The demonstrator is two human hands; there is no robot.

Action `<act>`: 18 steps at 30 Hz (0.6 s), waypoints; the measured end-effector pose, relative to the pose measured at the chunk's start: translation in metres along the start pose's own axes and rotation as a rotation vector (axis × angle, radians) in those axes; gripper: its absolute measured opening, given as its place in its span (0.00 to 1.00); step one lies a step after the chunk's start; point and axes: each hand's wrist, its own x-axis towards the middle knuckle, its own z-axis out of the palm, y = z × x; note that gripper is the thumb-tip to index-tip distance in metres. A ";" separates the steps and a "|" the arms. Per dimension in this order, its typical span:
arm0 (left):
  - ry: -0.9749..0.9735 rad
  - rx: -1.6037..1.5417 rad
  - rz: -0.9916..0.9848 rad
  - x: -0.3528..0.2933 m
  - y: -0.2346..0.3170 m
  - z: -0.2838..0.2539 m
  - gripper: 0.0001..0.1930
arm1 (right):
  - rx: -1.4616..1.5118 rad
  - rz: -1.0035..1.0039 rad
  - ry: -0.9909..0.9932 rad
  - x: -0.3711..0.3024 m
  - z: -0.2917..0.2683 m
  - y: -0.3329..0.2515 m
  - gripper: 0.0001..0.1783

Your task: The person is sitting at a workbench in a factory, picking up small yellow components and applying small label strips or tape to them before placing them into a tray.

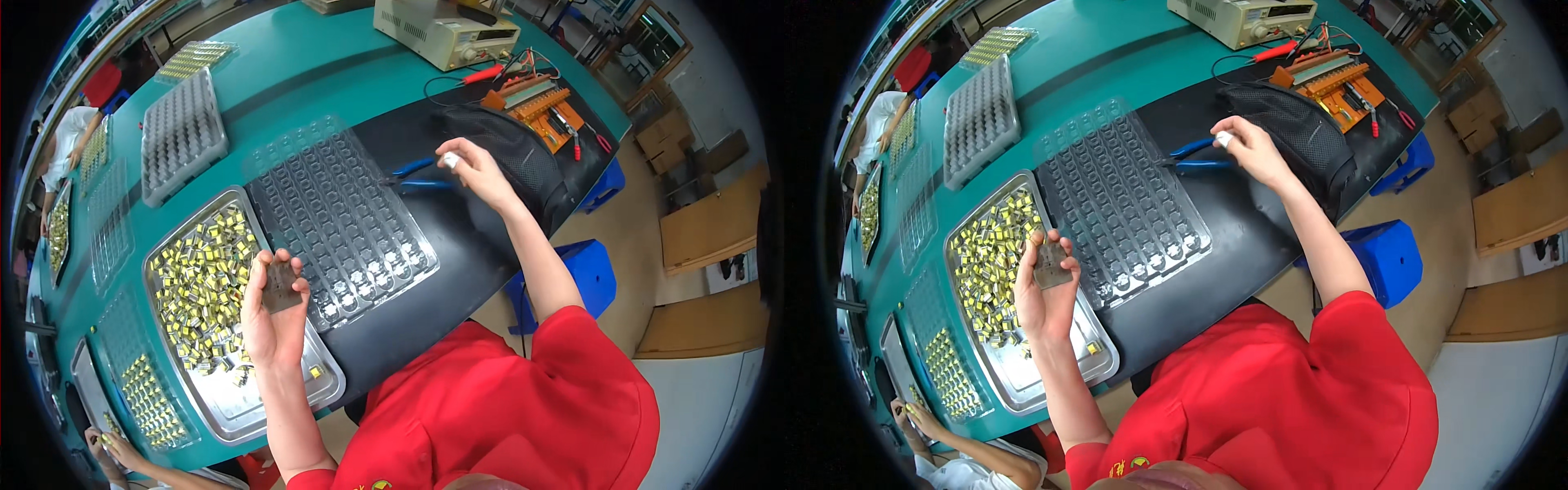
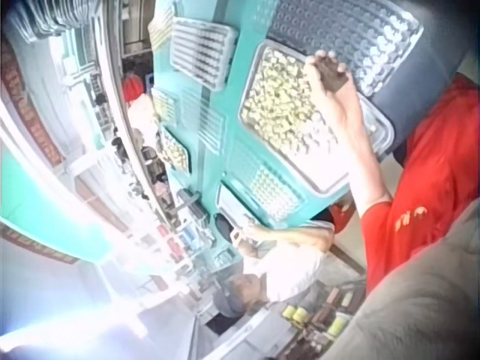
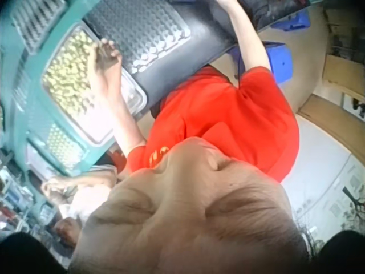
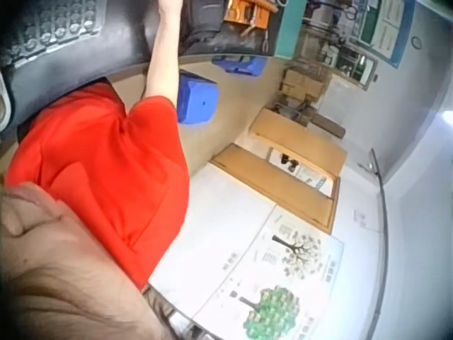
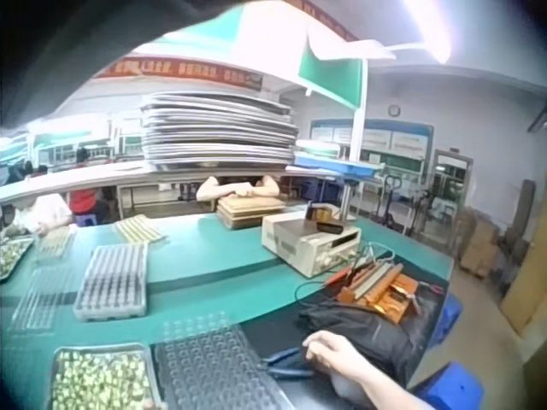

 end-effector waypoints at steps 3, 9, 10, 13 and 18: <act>0.004 0.025 0.006 -0.002 -0.001 -0.001 0.07 | -0.303 -0.129 -0.049 -0.002 0.017 -0.002 0.18; 0.029 0.035 0.037 -0.004 0.004 -0.006 0.07 | -0.959 -0.489 -0.224 0.001 0.040 -0.009 0.23; 0.040 -0.006 0.046 -0.005 0.003 -0.008 0.07 | -0.991 -0.462 -0.264 -0.002 0.039 -0.007 0.21; 0.079 -0.043 0.077 -0.004 0.002 -0.017 0.08 | -1.060 -0.430 -0.191 -0.018 0.031 -0.003 0.17; 0.056 -0.043 0.082 -0.004 0.006 -0.011 0.09 | -0.748 -0.226 -0.054 -0.013 -0.015 -0.031 0.12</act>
